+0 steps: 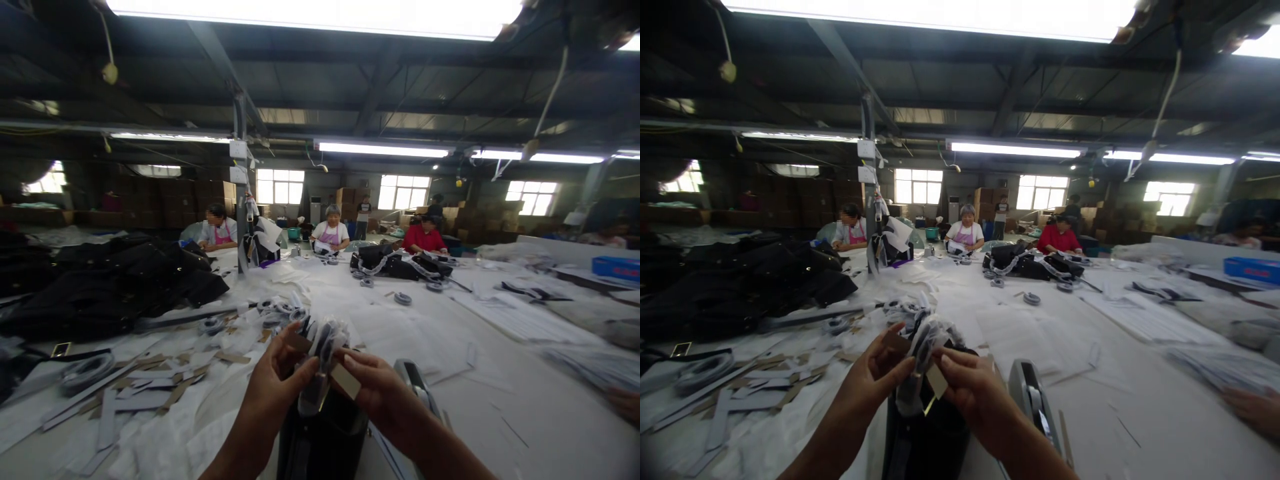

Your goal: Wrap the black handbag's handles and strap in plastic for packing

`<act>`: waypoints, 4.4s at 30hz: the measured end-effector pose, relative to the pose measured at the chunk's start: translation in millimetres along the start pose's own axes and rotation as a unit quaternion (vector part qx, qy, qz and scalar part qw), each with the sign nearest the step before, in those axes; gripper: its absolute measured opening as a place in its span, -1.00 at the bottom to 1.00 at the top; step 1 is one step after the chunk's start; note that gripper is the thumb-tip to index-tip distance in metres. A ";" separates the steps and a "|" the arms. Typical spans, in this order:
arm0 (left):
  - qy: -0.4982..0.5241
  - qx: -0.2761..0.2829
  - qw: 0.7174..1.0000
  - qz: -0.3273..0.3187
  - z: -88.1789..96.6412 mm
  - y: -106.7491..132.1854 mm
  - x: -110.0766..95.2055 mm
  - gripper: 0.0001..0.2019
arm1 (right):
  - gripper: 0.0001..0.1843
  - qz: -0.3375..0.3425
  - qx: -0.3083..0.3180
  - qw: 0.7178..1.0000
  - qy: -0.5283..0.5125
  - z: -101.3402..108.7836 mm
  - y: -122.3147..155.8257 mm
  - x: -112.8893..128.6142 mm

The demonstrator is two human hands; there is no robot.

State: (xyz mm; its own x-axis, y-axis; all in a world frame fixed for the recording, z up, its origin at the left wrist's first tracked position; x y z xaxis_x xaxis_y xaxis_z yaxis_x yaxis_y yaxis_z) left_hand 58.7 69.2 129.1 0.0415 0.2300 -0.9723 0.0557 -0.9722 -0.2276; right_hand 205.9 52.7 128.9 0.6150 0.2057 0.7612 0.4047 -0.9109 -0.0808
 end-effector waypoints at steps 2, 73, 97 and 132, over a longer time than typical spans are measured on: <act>-0.025 0.000 1.000 -0.010 0.9 2.0 -2.7 -0.45 | -0.61 0.029 -0.003 0.999 0.030 -5.6 3.7 -2.1; -0.084 0.045 0.993 0.072 -8.8 16.3 7.2 -0.49 | -0.67 0.282 -0.381 0.749 0.463 142.5 109.4 62.2; -0.095 0.084 0.987 0.101 -8.2 11.5 32.8 -0.41 | -0.47 0.124 -0.512 0.843 0.107 215.6 187.6 -17.8; -0.111 0.137 0.984 0.003 -35.0 36.3 6.1 -0.66 | -0.75 0.004 -0.062 0.964 0.259 44.9 8.0 0.5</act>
State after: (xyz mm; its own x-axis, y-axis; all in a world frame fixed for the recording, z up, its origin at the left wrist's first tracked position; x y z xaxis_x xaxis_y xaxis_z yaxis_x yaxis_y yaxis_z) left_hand 95.9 36.9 116.7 -0.1794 0.2382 -0.9545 -0.2166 -0.9560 -0.1978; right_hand 239.8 61.5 99.8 0.1838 0.0205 0.9828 0.2978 -0.9540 -0.0358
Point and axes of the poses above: each hand's wrist, its own y-axis away from the middle knuckle, its own z-axis out of the back of the hand, x = y × z, the point moved 9 cm from there along -y, towards the middle knuckle, and after that the axes turned 12 degrees about -y, right-handed, at the moved point
